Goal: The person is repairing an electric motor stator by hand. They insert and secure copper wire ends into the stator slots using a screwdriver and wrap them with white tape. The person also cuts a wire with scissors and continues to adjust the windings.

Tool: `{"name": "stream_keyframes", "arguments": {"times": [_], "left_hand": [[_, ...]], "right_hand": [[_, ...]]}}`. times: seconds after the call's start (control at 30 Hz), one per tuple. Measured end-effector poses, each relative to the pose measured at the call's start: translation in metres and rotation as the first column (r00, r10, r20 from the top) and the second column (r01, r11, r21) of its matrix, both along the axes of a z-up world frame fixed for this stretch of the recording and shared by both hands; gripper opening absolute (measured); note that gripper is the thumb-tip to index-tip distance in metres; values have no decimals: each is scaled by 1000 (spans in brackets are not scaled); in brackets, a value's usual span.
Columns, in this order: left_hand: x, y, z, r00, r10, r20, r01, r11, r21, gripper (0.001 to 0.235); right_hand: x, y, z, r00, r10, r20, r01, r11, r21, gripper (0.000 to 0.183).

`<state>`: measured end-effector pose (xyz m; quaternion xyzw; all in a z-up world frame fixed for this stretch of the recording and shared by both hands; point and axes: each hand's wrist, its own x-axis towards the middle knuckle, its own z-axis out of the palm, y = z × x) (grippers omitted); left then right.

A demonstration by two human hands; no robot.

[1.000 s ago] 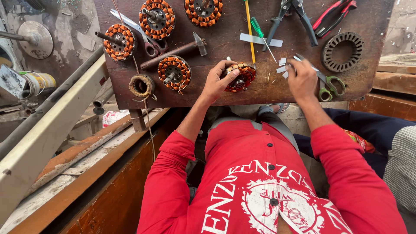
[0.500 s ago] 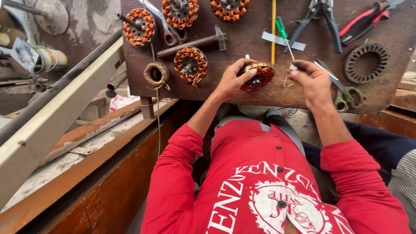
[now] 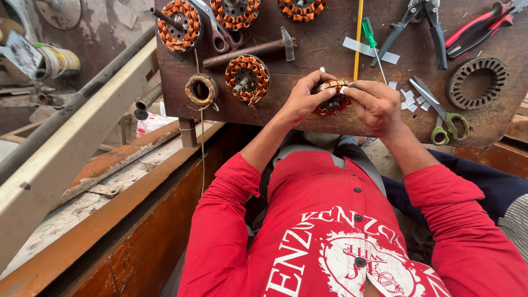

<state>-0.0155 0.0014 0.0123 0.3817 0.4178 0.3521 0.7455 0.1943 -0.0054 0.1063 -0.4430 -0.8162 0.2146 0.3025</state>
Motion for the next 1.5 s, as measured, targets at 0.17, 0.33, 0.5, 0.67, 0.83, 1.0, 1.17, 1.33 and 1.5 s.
{"name": "stream_keyframes", "arguments": {"times": [0.17, 0.33, 0.5, 0.67, 0.83, 1.0, 1.17, 1.33, 1.5], "left_hand": [[7, -2, -2, 989, 57, -139, -34, 987, 158, 22], [8, -1, 8, 965, 115, -235, -49, 962, 269, 24], [4, -7, 13, 971, 115, -211, -53, 959, 280, 26], [1, -9, 12, 968, 147, -203, -67, 933, 354, 38], [12, -14, 2, 967, 199, -159, -169, 969, 182, 34], [20, -18, -1, 954, 243, -176, -219, 965, 146, 31], [13, -8, 4, 964, 217, -152, -187, 964, 190, 37], [10, -14, 6, 968, 181, -172, -150, 973, 176, 35], [7, -8, 15, 973, 144, -182, -109, 976, 188, 38]], "right_hand": [[2, 12, 2, 999, -1, -50, -10, 973, -231, 19], [-5, 19, 3, 998, -50, -45, 33, 950, -309, 18], [-13, 5, 4, 997, -71, 28, 75, 984, -165, 16], [-21, -1, 1, 970, 129, 208, -153, 983, 106, 21], [-25, 5, 13, 898, 227, 377, -313, 931, 185, 23], [-40, 16, 20, 720, 263, 642, -258, 960, -105, 17], [-23, 20, 22, 985, 46, 166, -33, 996, -83, 21], [-1, 6, 3, 996, 29, 85, -31, 999, 22, 23], [5, 9, -3, 991, 75, 108, -70, 996, -49, 26]]}}
